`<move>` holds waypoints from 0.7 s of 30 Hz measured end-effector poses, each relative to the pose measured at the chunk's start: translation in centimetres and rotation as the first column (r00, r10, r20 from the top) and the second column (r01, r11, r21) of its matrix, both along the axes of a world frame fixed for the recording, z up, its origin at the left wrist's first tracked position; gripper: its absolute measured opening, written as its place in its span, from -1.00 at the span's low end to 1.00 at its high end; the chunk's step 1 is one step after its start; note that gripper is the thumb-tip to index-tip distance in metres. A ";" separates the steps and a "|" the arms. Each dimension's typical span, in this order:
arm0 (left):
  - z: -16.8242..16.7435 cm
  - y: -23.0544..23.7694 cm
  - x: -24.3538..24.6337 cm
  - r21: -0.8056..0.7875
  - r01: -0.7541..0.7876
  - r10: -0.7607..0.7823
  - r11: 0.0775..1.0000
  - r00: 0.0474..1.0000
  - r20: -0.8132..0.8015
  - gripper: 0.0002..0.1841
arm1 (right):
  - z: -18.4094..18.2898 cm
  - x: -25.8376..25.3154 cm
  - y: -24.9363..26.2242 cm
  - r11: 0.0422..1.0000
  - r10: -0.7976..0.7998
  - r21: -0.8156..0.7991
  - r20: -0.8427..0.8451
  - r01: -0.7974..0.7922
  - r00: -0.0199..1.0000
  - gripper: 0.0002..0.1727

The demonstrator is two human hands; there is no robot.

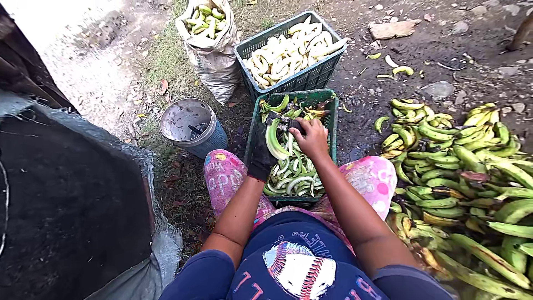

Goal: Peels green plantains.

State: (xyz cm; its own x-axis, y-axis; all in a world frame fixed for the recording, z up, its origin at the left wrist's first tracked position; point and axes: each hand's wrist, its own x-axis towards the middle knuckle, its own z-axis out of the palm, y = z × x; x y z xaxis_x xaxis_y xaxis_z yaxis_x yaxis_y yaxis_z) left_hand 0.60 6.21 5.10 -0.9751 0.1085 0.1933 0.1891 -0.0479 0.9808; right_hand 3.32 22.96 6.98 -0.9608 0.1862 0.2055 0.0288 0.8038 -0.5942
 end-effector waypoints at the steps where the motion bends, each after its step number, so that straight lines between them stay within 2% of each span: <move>1: -0.7 0.3 0.5 0.113 -0.026 0.021 0.993 0.999 0.044 -0.53 | 0.1 -0.2 -0.3 0.998 -0.035 -0.051 0.042 0.037 0.999 -0.40; 2: -1.6 0.3 0.9 0.216 -0.028 0.012 0.976 0.997 0.074 -0.56 | 0.0 -0.3 -0.7 0.994 -0.042 -0.096 0.075 0.049 0.996 -0.40; 4: -3.6 -0.9 1.5 0.299 0.052 -0.075 0.953 0.995 0.065 -0.52 | -0.3 -0.3 -1.1 0.989 -0.038 -0.135 0.145 0.058 0.989 -0.40; 6: -4.4 -2.0 2.3 0.286 0.112 -0.149 0.952 0.982 0.112 -0.49 | -1.1 -0.4 -0.2 0.979 -0.082 -0.167 0.221 0.121 0.972 -0.40; 9: -4.6 -2.1 1.3 0.323 0.105 -0.163 0.940 0.974 0.157 -0.53 | -2.3 -0.2 2.7 0.923 -0.201 -0.254 0.322 0.289 0.925 -0.39; 11: -3.9 -2.7 1.0 0.156 0.123 -0.150 0.980 0.973 0.176 -0.51 | -2.3 0.4 4.3 0.921 -0.210 -0.240 0.353 0.305 0.912 -0.40; 12: -4.0 -3.1 1.1 -0.030 0.108 -0.098 0.994 0.970 0.223 -0.51 | -2.3 0.6 5.0 0.937 -0.190 -0.205 0.383 0.284 0.904 -0.39; 13: -4.3 -3.5 1.2 -0.228 0.103 -0.041 0.968 0.964 0.263 -0.51 | -2.3 0.9 5.7 0.957 -0.160 -0.154 0.423 0.245 0.892 -0.38; 15: -5.6 -4.0 1.1 -0.482 0.187 -0.026 0.856 0.946 0.322 -0.53 | -2.5 1.3 7.0 0.989 -0.111 -0.027 0.510 0.145 0.853 -0.39; 16: -5.8 -4.3 1.1 -0.541 0.270 -0.085 0.796 0.936 0.342 -0.55 | -2.9 1.7 7.4 0.994 -0.107 0.055 0.532 0.092 0.840 -0.39; 18: -5.7 -4.4 0.6 -0.512 0.415 -0.175 0.752 0.875 0.451 -0.56 | -4.0 2.5 8.1 0.981 -0.112 0.192 0.539 0.008 0.835 -0.39; 21: -6.5 -4.9 -1.7 -0.489 0.572 -0.267 0.659 0.785 0.559 -0.54 | -5.7 3.5 9.0 0.963 -0.124 0.268 0.527 -0.026 0.841 -0.40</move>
State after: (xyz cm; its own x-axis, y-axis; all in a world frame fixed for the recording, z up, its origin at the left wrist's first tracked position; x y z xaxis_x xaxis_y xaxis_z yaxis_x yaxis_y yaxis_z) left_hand -1.07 1.35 -1.44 -0.7496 0.4675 -0.4686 -0.1120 0.6082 0.7859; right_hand 6.82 31.92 1.27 -0.9239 0.2495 -0.2902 0.3246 0.9124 -0.2491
